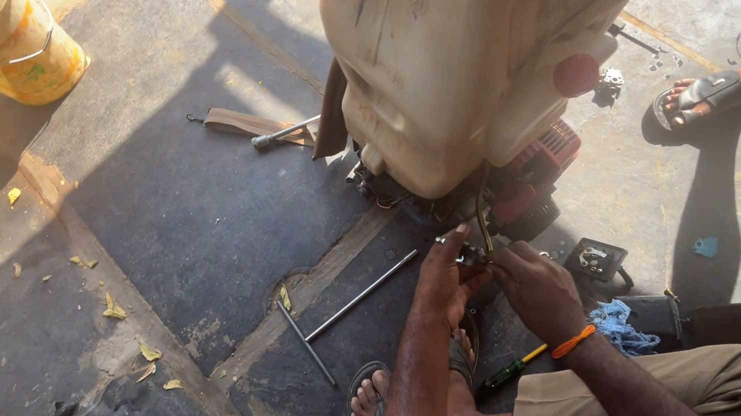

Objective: The person disassembles a small engine component, cleans it with a cloth, and reassembles the parts using a screwdriver and pliers while sitting on the ground next to a power sprayer.

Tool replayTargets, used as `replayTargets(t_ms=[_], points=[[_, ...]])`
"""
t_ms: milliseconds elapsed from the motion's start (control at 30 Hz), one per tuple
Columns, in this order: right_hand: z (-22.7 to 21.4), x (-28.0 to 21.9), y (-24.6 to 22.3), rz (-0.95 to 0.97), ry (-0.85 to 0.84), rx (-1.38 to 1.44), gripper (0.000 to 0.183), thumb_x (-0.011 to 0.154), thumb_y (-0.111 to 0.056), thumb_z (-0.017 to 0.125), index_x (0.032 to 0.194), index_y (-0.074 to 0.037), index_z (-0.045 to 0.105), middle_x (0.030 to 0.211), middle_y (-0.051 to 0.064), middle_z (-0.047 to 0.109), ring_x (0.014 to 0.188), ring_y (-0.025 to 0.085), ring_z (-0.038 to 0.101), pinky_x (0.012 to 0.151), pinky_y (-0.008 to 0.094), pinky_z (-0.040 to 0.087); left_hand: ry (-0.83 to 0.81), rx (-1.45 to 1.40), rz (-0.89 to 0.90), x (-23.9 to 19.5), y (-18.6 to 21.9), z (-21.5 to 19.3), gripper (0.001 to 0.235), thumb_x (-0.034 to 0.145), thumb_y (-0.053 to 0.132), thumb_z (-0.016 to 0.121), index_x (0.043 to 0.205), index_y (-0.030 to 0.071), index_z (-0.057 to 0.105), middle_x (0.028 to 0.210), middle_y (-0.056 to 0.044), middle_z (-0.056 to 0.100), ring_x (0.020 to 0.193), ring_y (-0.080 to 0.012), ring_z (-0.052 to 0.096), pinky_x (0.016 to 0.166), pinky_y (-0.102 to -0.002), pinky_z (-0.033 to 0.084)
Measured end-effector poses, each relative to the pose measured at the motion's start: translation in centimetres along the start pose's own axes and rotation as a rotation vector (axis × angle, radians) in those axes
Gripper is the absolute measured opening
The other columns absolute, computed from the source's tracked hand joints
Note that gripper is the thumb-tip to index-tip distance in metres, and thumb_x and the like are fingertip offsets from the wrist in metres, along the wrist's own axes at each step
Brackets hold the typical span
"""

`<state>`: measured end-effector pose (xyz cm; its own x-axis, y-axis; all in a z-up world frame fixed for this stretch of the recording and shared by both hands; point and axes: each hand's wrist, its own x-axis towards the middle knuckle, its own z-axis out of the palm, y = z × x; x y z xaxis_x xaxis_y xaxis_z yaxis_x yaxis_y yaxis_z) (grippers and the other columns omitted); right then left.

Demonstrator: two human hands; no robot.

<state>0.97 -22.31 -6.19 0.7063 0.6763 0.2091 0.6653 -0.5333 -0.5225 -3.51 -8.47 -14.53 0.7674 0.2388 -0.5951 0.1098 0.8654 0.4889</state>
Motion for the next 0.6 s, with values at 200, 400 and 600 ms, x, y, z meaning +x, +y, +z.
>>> replayTargets(t_ms=[200, 400, 600], points=[[0.7, -0.2, -0.2, 0.024, -0.018, 0.052, 0.016, 0.095, -0.021, 0.064, 0.108, -0.014, 0.072, 0.096, 0.009, 0.071, 0.079, 0.032, 0.073, 0.067, 0.045, 0.056, 0.036, -0.09, 0.064, 1.0, -0.4, -1.2, 0.027, 0.087, 0.026, 0.078, 0.109, 0.014, 0.069, 0.094, -0.003, 0.066, 0.084, -0.0179, 0.065, 0.074, -0.04, 0.058], [2.3, -1.1, 0.1, 0.004, -0.077, 0.053, 0.017, 0.099, -0.021, 0.059, 0.112, -0.013, 0.066, 0.102, 0.009, 0.071, 0.08, 0.031, 0.074, 0.067, 0.043, 0.058, 0.131, -0.005, -0.037, 0.6, -0.2, -2.3, 0.025, 0.088, 0.02, 0.075, 0.112, 0.014, 0.072, 0.09, -0.002, 0.065, 0.08, -0.0165, 0.062, 0.069, -0.035, 0.055], [2.9, -1.1, 0.5, 0.03, -0.19, 0.034, 0.02, 0.098, -0.02, 0.059, 0.116, -0.014, 0.064, 0.107, 0.008, 0.07, 0.087, 0.031, 0.074, 0.069, 0.045, 0.059, 0.145, 0.121, 0.016, 2.9, -1.6, -3.3, 0.024, 0.085, 0.019, 0.077, 0.107, 0.013, 0.068, 0.09, -0.002, 0.067, 0.075, -0.0151, 0.062, 0.062, -0.034, 0.051]])
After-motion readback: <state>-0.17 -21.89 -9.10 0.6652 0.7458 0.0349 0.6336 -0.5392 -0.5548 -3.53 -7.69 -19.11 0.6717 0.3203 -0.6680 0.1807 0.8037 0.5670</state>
